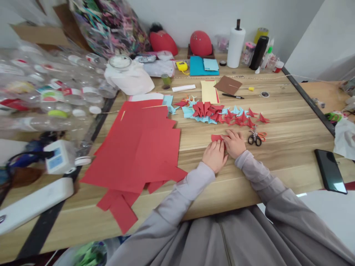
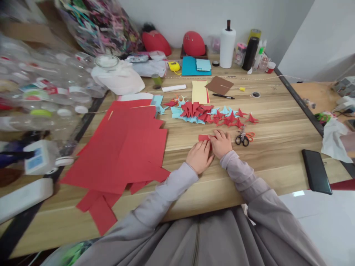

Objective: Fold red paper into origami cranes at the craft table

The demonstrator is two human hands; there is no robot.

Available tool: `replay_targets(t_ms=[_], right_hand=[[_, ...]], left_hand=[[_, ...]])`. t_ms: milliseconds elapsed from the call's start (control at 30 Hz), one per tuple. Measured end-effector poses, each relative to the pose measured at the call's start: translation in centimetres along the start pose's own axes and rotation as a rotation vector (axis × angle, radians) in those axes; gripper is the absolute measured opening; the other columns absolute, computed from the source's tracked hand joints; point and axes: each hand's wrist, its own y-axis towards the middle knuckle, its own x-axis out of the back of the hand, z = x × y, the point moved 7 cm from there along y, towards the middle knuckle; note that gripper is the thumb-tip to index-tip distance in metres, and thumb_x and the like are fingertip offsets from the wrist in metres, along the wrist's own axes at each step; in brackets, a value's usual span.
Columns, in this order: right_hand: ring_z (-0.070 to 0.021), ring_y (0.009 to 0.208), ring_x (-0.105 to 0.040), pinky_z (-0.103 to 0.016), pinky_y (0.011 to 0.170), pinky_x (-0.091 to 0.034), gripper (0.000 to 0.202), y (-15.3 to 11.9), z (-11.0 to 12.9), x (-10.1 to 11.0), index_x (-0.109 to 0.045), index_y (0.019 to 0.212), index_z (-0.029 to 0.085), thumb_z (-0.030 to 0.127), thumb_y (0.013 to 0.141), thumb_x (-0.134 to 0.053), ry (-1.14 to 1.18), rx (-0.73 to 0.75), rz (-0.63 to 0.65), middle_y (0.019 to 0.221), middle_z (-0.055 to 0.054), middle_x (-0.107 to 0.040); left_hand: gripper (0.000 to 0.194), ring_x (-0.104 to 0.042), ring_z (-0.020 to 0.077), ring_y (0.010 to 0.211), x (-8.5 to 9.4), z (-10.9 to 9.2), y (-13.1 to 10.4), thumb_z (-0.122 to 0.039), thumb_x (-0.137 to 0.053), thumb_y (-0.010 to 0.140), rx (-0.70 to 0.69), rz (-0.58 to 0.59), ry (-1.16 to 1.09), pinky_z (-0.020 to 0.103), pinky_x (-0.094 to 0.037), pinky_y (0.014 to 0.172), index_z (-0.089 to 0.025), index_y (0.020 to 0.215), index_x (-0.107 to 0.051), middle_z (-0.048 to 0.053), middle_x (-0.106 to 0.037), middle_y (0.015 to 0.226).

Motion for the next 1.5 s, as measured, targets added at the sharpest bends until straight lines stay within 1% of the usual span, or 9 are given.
replay_targets(t_ms=[367, 600, 667, 867, 1000, 1200, 1333, 1433, 1500], right_hand=[[-0.0218, 0.128, -0.039, -0.047, 0.105, -0.024, 0.034, 0.3, -0.7, 0.1, -0.062, 0.119, 0.03, 0.029, 0.092, -0.041, 0.061, -0.025, -0.07, 0.139, -0.005, -0.049], [-0.0213, 0.123, -0.044, -0.043, 0.104, -0.025, 0.03, 0.6, -1.2, 0.4, -0.065, 0.114, 0.03, 0.032, 0.09, -0.047, 0.122, -0.065, -0.061, 0.138, -0.005, -0.051], [-0.0204, 0.123, -0.044, -0.042, 0.105, -0.025, 0.029, 0.6, -1.4, 0.4, -0.066, 0.113, 0.031, 0.033, 0.09, -0.048, 0.13, -0.071, -0.061, 0.137, -0.003, -0.052], [-0.0208, 0.122, -0.044, -0.041, 0.104, -0.026, 0.034, 0.8, -1.4, -0.1, -0.058, 0.123, 0.034, 0.038, 0.093, -0.042, 0.084, -0.07, -0.069, 0.136, -0.003, -0.052], [-0.0236, 0.119, -0.044, -0.042, 0.102, -0.027, 0.039, 1.4, -1.6, -0.3, -0.052, 0.13, 0.03, 0.038, 0.093, -0.043, 0.055, -0.193, -0.094, 0.135, -0.007, -0.051], [-0.03, 0.115, -0.045, -0.047, 0.098, -0.029, 0.034, 3.1, -1.8, -0.3, -0.063, 0.118, 0.028, 0.035, 0.086, -0.054, 0.168, -0.323, -0.171, 0.126, -0.011, -0.055], [-0.0283, 0.112, -0.05, -0.046, 0.097, -0.035, 0.03, 3.3, -2.6, 0.0, -0.066, 0.112, 0.022, 0.03, 0.088, -0.049, 0.292, -0.272, -0.227, 0.118, -0.013, -0.06], [-0.0196, 0.104, -0.057, -0.035, 0.094, -0.042, 0.03, 2.7, -3.5, 0.1, -0.066, 0.109, 0.017, 0.019, 0.088, -0.044, 0.427, -0.158, -0.252, 0.11, -0.011, -0.065], [-0.019, 0.097, -0.061, -0.033, 0.09, -0.046, 0.027, 2.2, -4.2, 0.0, -0.069, 0.102, 0.015, 0.018, 0.086, -0.047, 0.509, -0.103, -0.269, 0.102, -0.012, -0.068]], left_hand=[[0.058, -0.047, 0.0291, 0.121, 0.3, -0.3, -3.9, -0.042, -0.036, 0.091, -0.002, -0.038, 0.07, 0.042, -0.033, 0.106, -0.001, 0.131, -0.046, 0.022, -0.052, 0.132], [0.057, -0.05, 0.0294, 0.109, 0.9, -1.0, -2.0, -0.043, -0.047, 0.086, 0.039, -0.049, 0.106, 0.045, -0.033, 0.102, -0.004, 0.128, -0.051, 0.019, -0.059, 0.108], [0.059, -0.048, 0.0303, 0.111, 0.8, -1.2, -1.3, -0.044, -0.046, 0.087, 0.096, -0.078, 0.088, 0.044, -0.037, 0.097, -0.004, 0.13, -0.048, 0.021, -0.056, 0.113], [0.054, -0.047, 0.0281, 0.109, -0.7, -1.5, -1.0, -0.041, -0.041, 0.09, 0.067, -0.063, 0.009, 0.039, -0.043, 0.09, -0.004, 0.128, -0.051, 0.02, -0.052, 0.121], [0.052, -0.046, 0.0287, 0.11, -0.9, -1.3, -1.1, -0.039, -0.043, 0.089, 0.067, -0.069, 0.001, 0.04, -0.042, 0.091, -0.004, 0.127, -0.051, 0.021, -0.051, 0.124], [0.042, -0.049, 0.0273, 0.105, -1.4, -1.2, -0.6, -0.03, -0.039, 0.093, 0.058, -0.055, 0.043, 0.038, -0.043, 0.084, -0.007, 0.123, -0.054, 0.018, -0.056, 0.113], [0.032, -0.052, 0.0248, 0.095, -1.4, -0.6, 0.0, -0.012, -0.035, 0.092, 0.03, -0.055, 0.06, 0.036, -0.042, 0.076, -0.009, 0.11, -0.061, 0.017, -0.059, 0.1], [0.029, -0.052, 0.0242, 0.09, -1.0, -0.3, 0.5, -0.009, -0.036, 0.091, -0.065, -0.064, 0.058, 0.036, -0.041, 0.074, -0.007, 0.103, -0.063, 0.016, -0.06, 0.091], [0.027, -0.052, 0.0234, 0.087, -0.7, -0.3, 0.8, -0.012, -0.039, 0.09, -0.154, -0.065, 0.046, 0.036, -0.04, 0.073, -0.008, 0.093, -0.066, 0.015, -0.06, 0.085]])
